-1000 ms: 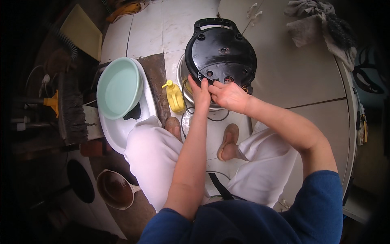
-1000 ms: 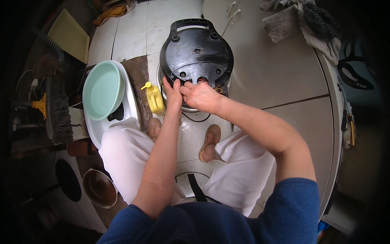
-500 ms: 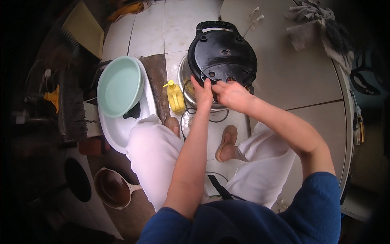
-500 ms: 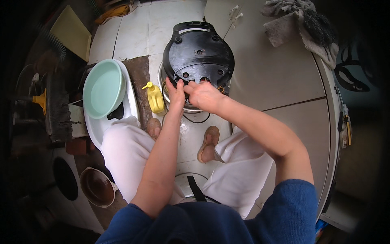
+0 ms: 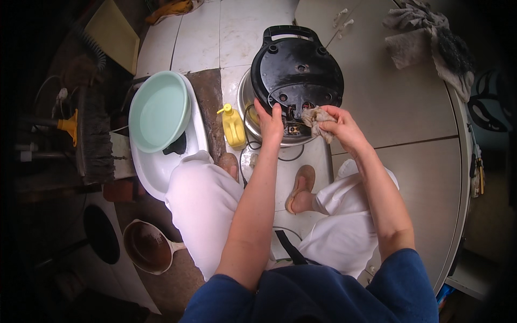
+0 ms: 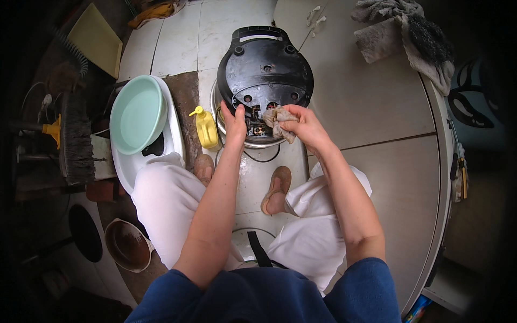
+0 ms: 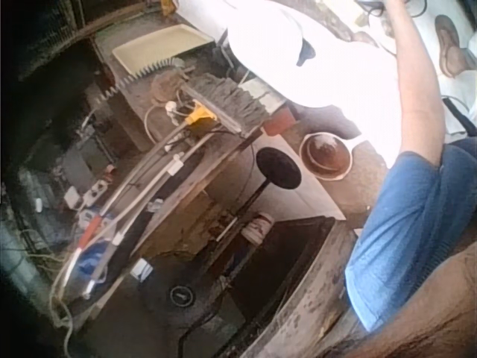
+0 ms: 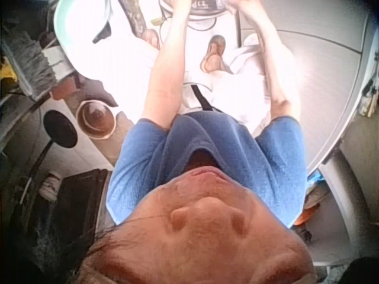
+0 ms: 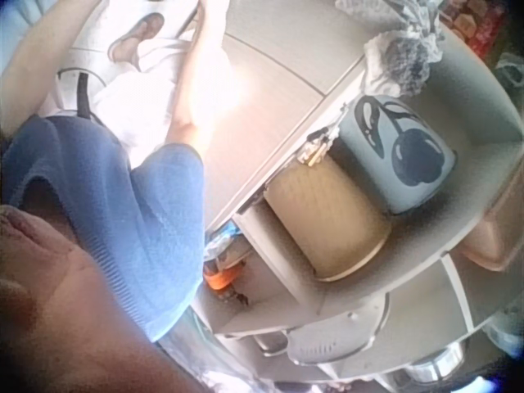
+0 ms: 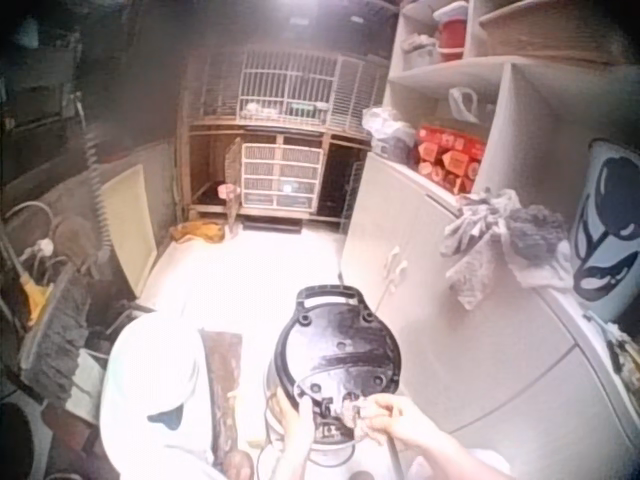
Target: The person disassembles the base of a pressure cooker by removing screws and the bottom plate, then uses a cloth and a screwdriver to clean and adjust internal wiring components.
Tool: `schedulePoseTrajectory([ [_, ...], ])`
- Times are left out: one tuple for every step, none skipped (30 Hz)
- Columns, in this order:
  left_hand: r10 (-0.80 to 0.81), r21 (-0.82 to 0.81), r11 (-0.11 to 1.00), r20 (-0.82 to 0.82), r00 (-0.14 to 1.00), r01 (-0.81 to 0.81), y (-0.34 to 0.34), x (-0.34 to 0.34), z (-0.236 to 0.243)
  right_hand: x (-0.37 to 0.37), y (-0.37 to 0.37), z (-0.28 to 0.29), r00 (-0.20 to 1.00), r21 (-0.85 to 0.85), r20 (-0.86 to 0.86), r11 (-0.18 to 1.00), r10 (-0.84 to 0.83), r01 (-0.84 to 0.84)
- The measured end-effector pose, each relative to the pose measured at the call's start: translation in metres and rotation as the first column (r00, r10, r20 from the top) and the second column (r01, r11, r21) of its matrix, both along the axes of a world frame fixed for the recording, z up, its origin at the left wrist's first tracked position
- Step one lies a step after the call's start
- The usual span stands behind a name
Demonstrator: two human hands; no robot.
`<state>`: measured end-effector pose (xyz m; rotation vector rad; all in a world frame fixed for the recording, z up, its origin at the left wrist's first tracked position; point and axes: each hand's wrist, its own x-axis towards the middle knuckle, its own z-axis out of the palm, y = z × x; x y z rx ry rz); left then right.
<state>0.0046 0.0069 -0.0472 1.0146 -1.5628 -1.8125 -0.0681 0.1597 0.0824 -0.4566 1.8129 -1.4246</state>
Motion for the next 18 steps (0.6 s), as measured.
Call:
schedulePoseTrajectory([
  [-0.001, 0.01, 1.0, 0.005, 1.0, 0.001, 0.001, 0.0, 0.001, 0.003, -0.002, 0.002, 0.999, -0.029, 0.019, 0.999, -0.025, 0.026],
  [-0.003, 0.02, 1.0, 0.011, 1.0, 0.002, 0.001, 0.0, 0.002, 0.005, -0.002, 0.003, 0.998, -0.057, 0.04, 0.997, -0.05, 0.052],
  [-0.007, 0.026, 1.0, 0.011, 1.0, 0.006, 0.001, 0.0, 0.003, 0.004, -0.002, 0.004, 0.999, -0.059, 0.033, 0.998, -0.026, 0.028],
  [-0.011, 0.032, 0.999, 0.011, 1.0, 0.01, 0.002, 0.0, 0.004, 0.003, -0.002, 0.006, 1.0, -0.061, 0.026, 0.998, -0.003, 0.005],
  [-0.015, 0.038, 0.999, 0.012, 1.0, 0.014, 0.001, 0.0, 0.005, 0.002, -0.003, 0.006, 1.0, -0.063, 0.019, 0.998, 0.02, -0.019],
  [-0.01, 0.029, 1.0, 0.01, 1.0, 0.01, 0.001, 0.0, 0.004, -0.001, -0.002, 0.005, 0.997, -0.021, 0.046, 0.998, 0.064, -0.063],
  [-0.006, 0.019, 1.0, 0.009, 1.0, 0.006, 0.0, 0.0, 0.002, -0.005, -0.001, 0.004, 0.992, 0.021, 0.074, 0.994, 0.106, -0.108],
  [-0.001, 0.01, 1.0, 0.007, 1.0, 0.001, -0.001, 0.0, 0.001, -0.007, 0.0, 0.004, 0.984, 0.062, 0.103, 0.986, 0.147, -0.154],
  [-0.001, 0.012, 1.0, 0.011, 1.0, 0.001, 0.0, 0.0, 0.002, -0.008, 0.0, 0.003, 0.981, 0.051, 0.13, 0.987, 0.145, -0.152],
  [-0.001, 0.014, 1.0, 0.015, 1.0, 0.0, 0.0, -0.001, 0.002, -0.008, 0.0, 0.004, 0.977, 0.042, 0.156, 0.988, 0.142, -0.151],
  [0.0, 0.017, 1.0, 0.019, 1.0, -0.001, 0.001, -0.001, 0.003, -0.008, -0.001, 0.004, 0.973, 0.032, 0.181, 0.988, 0.141, -0.149],
  [-0.001, 0.019, 1.0, 0.019, 1.0, 0.001, 0.001, 0.0, 0.004, -0.007, -0.001, 0.01, 0.973, 0.026, 0.172, 0.986, 0.155, -0.162],
  [-0.003, 0.022, 1.0, 0.018, 1.0, 0.002, 0.001, 0.001, 0.005, -0.004, -0.001, 0.019, 0.972, 0.021, 0.164, 0.984, 0.169, -0.175],
  [-0.004, 0.025, 1.0, 0.017, 1.0, 0.004, 0.001, 0.002, 0.006, -0.003, -0.001, 0.024, 0.971, 0.016, 0.155, 0.982, 0.184, -0.188],
  [-0.011, 0.024, 1.0, 0.016, 1.0, 0.011, 0.001, 0.002, 0.006, -0.005, 0.001, 0.023, 0.977, 0.025, -0.028, 0.977, 0.21, -0.21],
  [-0.008, 0.012, 1.0, 0.015, 1.0, 0.008, 0.002, 0.002, 0.006, -0.007, 0.004, 0.02, 0.95, 0.037, -0.21, 0.973, 0.232, -0.229],
  [-0.005, 0.0, 1.0, 0.015, 1.0, 0.005, 0.002, 0.001, 0.006, -0.009, 0.005, 0.017, 0.89, 0.053, -0.384, 0.968, 0.248, -0.247],
  [-0.001, -0.012, 1.0, 0.016, 1.0, 0.001, 0.001, 0.001, 0.005, -0.008, 0.003, 0.016, 0.861, 0.075, -0.435, 0.964, 0.262, -0.255],
])
